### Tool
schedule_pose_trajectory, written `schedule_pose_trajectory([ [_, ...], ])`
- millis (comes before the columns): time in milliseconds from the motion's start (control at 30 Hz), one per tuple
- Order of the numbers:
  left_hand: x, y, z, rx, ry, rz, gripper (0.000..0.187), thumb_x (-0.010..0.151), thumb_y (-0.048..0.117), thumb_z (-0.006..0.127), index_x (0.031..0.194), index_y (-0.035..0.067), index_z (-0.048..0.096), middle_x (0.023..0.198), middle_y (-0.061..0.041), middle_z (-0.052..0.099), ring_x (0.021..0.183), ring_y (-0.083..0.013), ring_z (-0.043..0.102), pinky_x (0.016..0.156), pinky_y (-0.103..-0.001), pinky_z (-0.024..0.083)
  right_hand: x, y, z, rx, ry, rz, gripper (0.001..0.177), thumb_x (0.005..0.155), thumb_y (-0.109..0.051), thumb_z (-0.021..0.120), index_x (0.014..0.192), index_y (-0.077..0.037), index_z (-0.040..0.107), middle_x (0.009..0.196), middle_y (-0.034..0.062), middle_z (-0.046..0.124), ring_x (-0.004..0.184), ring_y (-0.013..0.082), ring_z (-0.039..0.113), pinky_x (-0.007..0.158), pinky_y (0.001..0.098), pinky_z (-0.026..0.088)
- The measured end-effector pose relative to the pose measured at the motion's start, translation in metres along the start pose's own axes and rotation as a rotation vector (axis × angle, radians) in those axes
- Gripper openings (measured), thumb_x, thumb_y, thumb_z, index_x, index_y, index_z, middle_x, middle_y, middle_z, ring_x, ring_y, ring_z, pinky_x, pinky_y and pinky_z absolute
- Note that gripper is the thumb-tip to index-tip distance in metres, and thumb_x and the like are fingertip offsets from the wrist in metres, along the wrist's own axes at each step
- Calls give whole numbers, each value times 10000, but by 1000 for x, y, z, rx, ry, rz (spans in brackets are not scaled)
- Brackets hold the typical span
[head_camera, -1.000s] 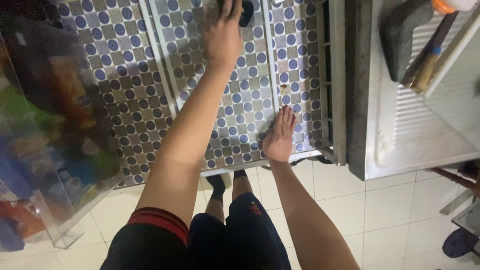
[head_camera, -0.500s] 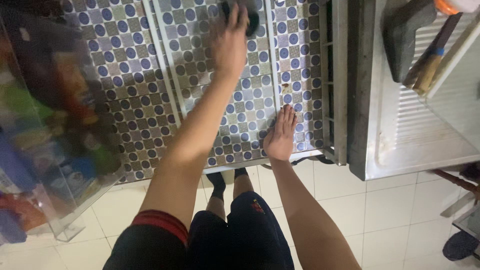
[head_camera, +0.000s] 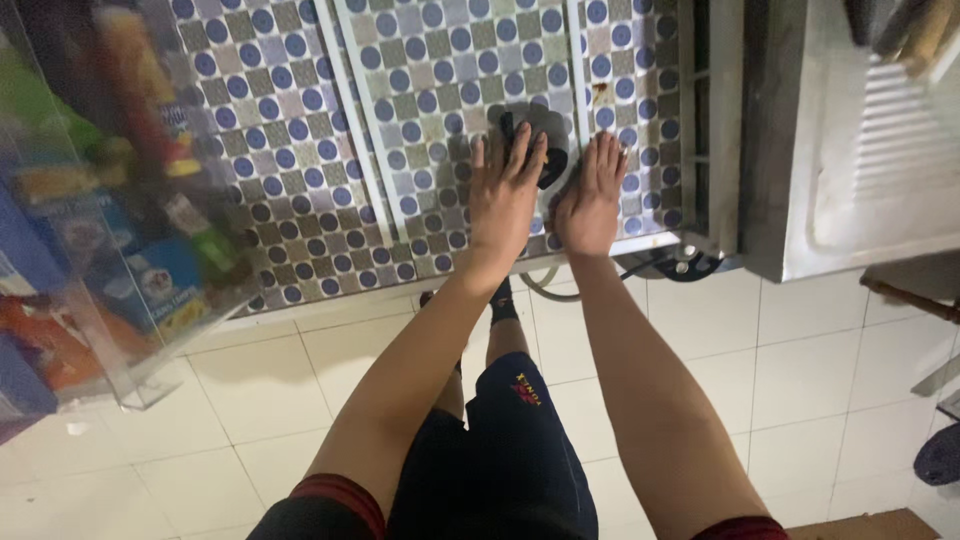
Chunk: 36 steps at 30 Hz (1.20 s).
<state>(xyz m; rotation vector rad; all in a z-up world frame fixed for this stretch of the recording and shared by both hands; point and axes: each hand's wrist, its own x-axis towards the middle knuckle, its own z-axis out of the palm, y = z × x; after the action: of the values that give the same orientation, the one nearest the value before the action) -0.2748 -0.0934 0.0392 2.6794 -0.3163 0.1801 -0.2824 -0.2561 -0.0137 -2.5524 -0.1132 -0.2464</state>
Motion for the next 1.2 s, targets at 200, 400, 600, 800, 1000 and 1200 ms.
schedule_pose_trajectory([
  [200, -43, 15, 3, -12, 41, 10, 554, 973, 122, 699, 1501, 121, 533, 1579, -94, 467, 1405, -361, 482, 1278, -574, 256, 7, -1, -16, 144, -73, 54, 496, 999, 5, 468, 1489, 63, 511, 1618, 268, 409, 1567, 413, 304, 1320, 534, 157],
  [400, -67, 20, 10, -14, 4, 77, 622, 913, 92, 711, 1508, 107, 531, 1583, -95, 443, 1393, -386, 519, 1269, -572, 287, 14, 21, -58, 247, -268, -97, 564, 961, 106, 437, 1514, 23, 511, 1631, 239, 432, 1574, 389, 341, 1334, 443, 219],
  [600, -55, 37, 28, -80, -10, 147, 621, 953, 94, 695, 1532, 83, 471, 1623, -148, 408, 1422, -448, 472, 1284, -554, 269, 14, 22, -63, 180, -273, -193, 649, 868, 154, 495, 1507, 35, 504, 1603, 240, 438, 1532, 391, 355, 1296, 480, 242],
  [800, -29, 40, 24, 14, -71, 86, 696, 881, 15, 653, 1550, 55, 465, 1624, -141, 413, 1403, -404, 479, 1261, -599, 240, 13, 21, -61, 193, -224, -126, 651, 845, 128, 487, 1482, 10, 547, 1588, 197, 494, 1527, 369, 402, 1305, 501, 269],
  [1000, 45, 9, 37, 38, 49, -16, 649, 889, 4, 643, 1513, 76, 481, 1597, -113, 431, 1433, -380, 478, 1264, -617, 229, 11, 27, -54, 122, -181, -183, 576, 872, 87, 523, 1443, 28, 577, 1571, 217, 498, 1504, 381, 423, 1291, 520, 274],
  [1200, 160, -44, 49, 148, 101, -64, 633, 892, -12, 610, 1509, 72, 495, 1573, -106, 461, 1410, -347, 496, 1260, -598, 248, 12, 33, -43, 38, -173, -201, 520, 896, 81, 519, 1409, 41, 597, 1552, 221, 516, 1486, 376, 451, 1282, 532, 303],
])
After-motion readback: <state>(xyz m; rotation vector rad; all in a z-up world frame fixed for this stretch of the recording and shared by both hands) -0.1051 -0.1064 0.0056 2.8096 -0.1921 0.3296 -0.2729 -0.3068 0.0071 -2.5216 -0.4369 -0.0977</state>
